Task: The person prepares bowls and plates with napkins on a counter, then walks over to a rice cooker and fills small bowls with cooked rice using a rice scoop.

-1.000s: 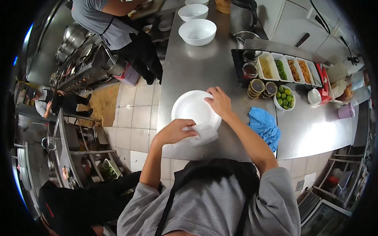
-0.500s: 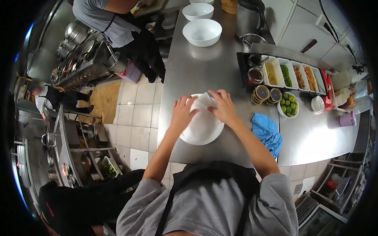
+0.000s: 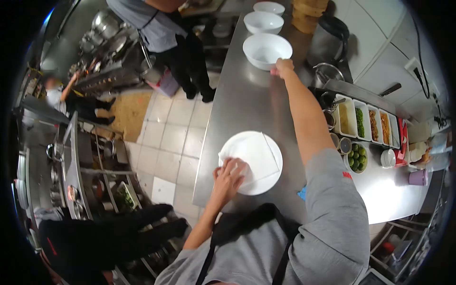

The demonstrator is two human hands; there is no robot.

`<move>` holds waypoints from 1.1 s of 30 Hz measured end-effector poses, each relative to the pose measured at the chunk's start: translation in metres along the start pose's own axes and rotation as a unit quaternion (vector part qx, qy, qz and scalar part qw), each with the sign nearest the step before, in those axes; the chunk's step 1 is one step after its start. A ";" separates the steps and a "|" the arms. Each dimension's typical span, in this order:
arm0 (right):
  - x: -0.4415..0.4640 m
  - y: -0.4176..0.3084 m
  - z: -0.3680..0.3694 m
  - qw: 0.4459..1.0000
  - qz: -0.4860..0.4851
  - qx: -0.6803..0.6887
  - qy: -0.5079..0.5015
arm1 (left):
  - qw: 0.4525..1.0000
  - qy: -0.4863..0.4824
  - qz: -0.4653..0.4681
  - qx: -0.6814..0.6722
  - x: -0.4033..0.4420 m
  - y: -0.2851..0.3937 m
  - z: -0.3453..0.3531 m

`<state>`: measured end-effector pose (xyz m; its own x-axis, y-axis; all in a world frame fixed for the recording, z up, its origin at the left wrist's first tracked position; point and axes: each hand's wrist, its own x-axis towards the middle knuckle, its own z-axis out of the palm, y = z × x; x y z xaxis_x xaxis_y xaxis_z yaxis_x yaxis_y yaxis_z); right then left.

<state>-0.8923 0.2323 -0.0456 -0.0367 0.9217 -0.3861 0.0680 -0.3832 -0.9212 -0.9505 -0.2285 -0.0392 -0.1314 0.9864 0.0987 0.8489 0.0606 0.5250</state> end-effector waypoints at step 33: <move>-0.334 0.089 -0.116 0.942 0.076 -0.227 -0.234 | 0.864 0.084 -0.290 -0.404 -0.023 -0.039 -0.004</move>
<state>-0.7580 -0.1026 0.0069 -0.4203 0.6908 -0.5883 0.5236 -0.3449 -0.7790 -0.9827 -0.2542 -0.0588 -0.5451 0.7855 -0.2931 -0.0093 0.3439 0.9390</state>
